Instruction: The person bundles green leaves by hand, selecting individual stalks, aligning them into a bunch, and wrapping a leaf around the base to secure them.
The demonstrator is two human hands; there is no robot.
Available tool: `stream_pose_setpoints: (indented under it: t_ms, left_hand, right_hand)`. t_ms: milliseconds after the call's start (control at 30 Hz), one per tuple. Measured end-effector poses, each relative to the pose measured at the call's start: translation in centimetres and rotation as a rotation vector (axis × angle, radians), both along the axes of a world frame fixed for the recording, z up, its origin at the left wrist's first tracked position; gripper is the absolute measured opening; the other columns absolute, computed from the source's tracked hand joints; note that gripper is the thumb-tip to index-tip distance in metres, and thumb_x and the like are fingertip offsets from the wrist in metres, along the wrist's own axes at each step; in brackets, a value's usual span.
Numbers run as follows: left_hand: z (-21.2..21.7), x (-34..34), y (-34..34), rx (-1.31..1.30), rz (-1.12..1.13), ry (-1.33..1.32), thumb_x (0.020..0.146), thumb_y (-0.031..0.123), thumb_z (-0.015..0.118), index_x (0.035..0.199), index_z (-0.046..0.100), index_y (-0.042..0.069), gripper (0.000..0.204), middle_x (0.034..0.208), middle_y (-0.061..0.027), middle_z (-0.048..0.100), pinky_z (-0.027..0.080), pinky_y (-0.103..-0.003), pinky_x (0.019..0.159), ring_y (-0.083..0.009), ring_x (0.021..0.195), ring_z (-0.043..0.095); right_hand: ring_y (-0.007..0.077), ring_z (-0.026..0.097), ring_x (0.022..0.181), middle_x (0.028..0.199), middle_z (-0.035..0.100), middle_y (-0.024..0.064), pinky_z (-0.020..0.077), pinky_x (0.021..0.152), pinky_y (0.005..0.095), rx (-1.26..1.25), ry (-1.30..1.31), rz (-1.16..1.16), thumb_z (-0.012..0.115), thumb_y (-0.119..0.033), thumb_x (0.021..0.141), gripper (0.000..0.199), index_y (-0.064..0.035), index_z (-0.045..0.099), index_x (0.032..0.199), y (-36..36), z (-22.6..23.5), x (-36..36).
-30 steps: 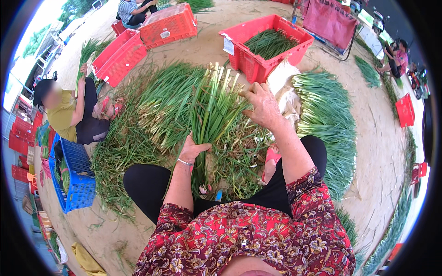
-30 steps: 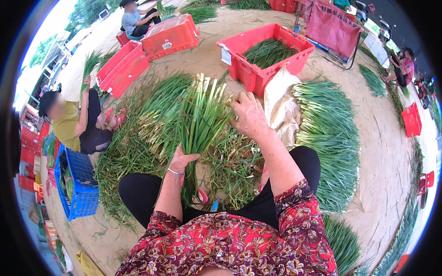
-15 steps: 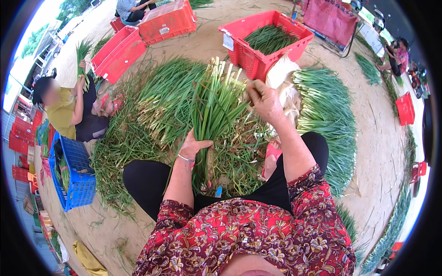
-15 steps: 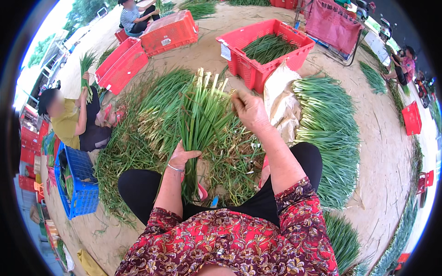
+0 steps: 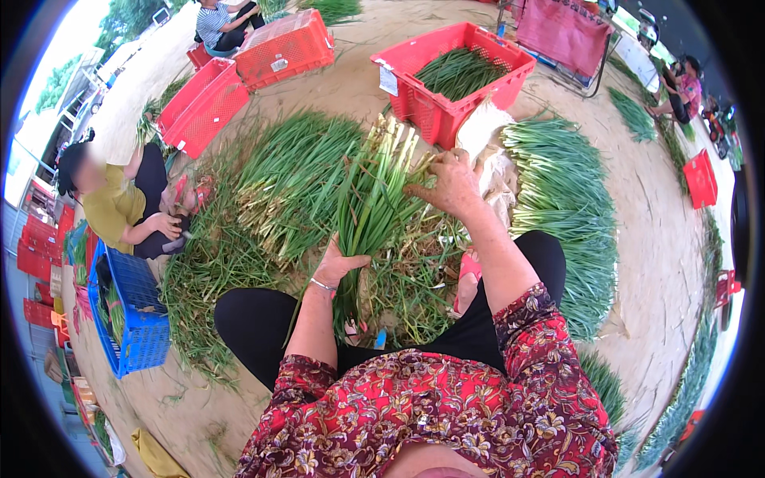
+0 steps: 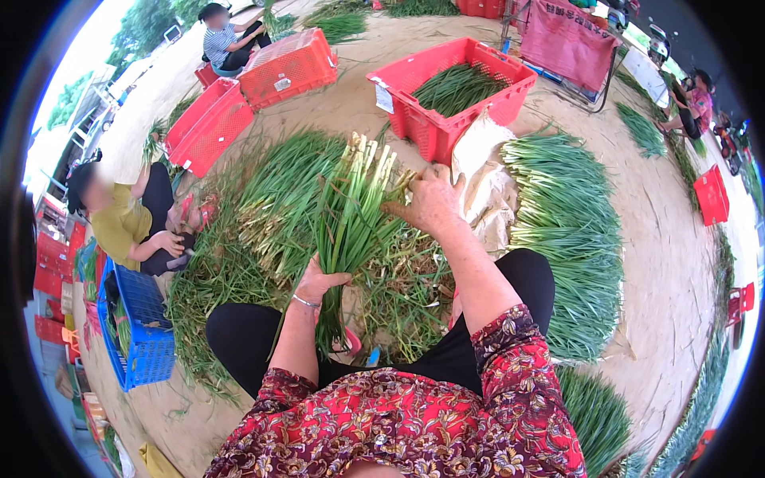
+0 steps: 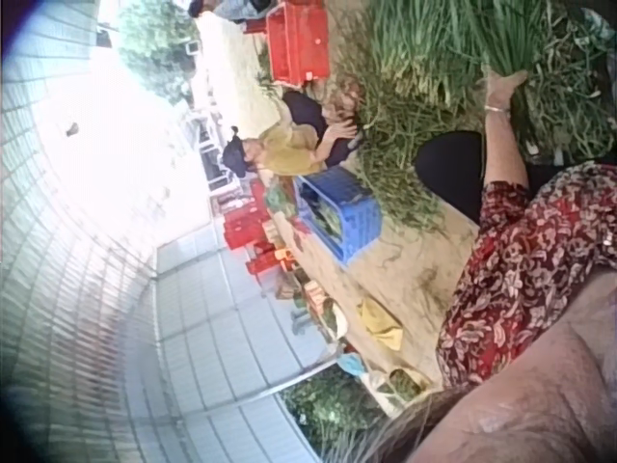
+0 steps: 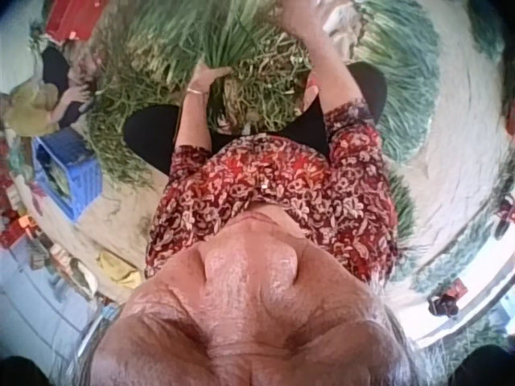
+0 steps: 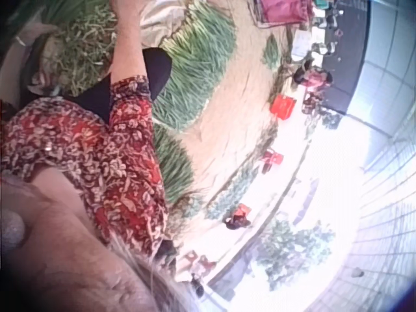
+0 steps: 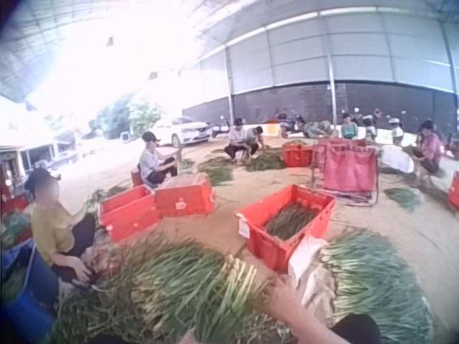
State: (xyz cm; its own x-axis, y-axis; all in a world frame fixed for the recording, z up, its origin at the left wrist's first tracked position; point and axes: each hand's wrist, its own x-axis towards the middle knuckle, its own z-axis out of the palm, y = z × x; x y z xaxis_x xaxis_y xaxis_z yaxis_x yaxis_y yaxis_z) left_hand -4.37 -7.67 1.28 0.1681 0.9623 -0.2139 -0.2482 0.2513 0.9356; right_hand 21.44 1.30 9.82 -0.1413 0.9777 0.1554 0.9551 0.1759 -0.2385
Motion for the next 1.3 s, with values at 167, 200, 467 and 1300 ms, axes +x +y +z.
stream_pose_setpoints:
  t_ms: [167, 200, 467, 1300]
  left_hand:
    - [0.7, 0.2, -0.1, -0.029, -0.069, -0.068, 0.067, -0.013, 0.071, 0.122, 0.053, 0.003, 0.06, 0.102, -0.01, 0.067, 0.055, -0.033, 0.073, -0.021, 0.083, 0.067]
    - [0.2, -0.3, 0.0, -0.041, -0.083, -0.092, 0.067, -0.014, 0.071, 0.125, 0.052, 0.004, 0.063, 0.105, -0.0097, 0.067, 0.056, -0.033, 0.075, -0.021, 0.085, 0.067]
    - [-0.9, -0.7, -0.1, -0.079, -0.103, -0.163, 0.068, -0.014, 0.071, 0.127, 0.05, 0.002, 0.065, 0.099, -0.0142, 0.067, 0.056, -0.036, 0.066, -0.0248, 0.077, 0.067]
    - [-1.2, -1.6, -0.8, -0.059, -0.197, -0.423, 0.062, 0.002, 0.069, 0.116, 0.053, -0.005, 0.056, 0.091, -0.014, 0.061, 0.035, -0.032, 0.048, -0.0194, 0.055, 0.048]
  right_hand:
    - [0.026, 0.057, 0.103, 0.08, 0.066, 0.0111, 0.0414, 0.091, 0.0496, -0.176, 0.466, 0.124, 0.075, -0.036, 0.074, 0.027, -0.0102, 0.075, 0.08, 1.4, -3.0, 1.4]
    - [0.0235, 0.058, 0.094, 0.076, 0.065, 0.0103, 0.0433, 0.086, 0.0452, -0.232, 0.552, 0.109, 0.075, -0.034, 0.074, 0.025, -0.0099, 0.075, 0.08, 1.3, -2.8, 1.3]
    - [0.0123, 0.054, 0.064, 0.066, 0.061, 0.0049, 0.0456, 0.066, 0.0304, -0.379, 0.785, 0.088, 0.075, -0.031, 0.078, 0.026, -0.0054, 0.074, 0.084, 0.9, -1.7, 1.4]
    - [0.0023, 0.045, 0.06, 0.089, 0.061, -0.0038, 0.0294, 0.047, 0.0173, -0.55, 1.451, 0.114, 0.074, -0.013, 0.08, 0.041, -0.0109, 0.058, 0.118, 2.1, 0.6, 3.5]
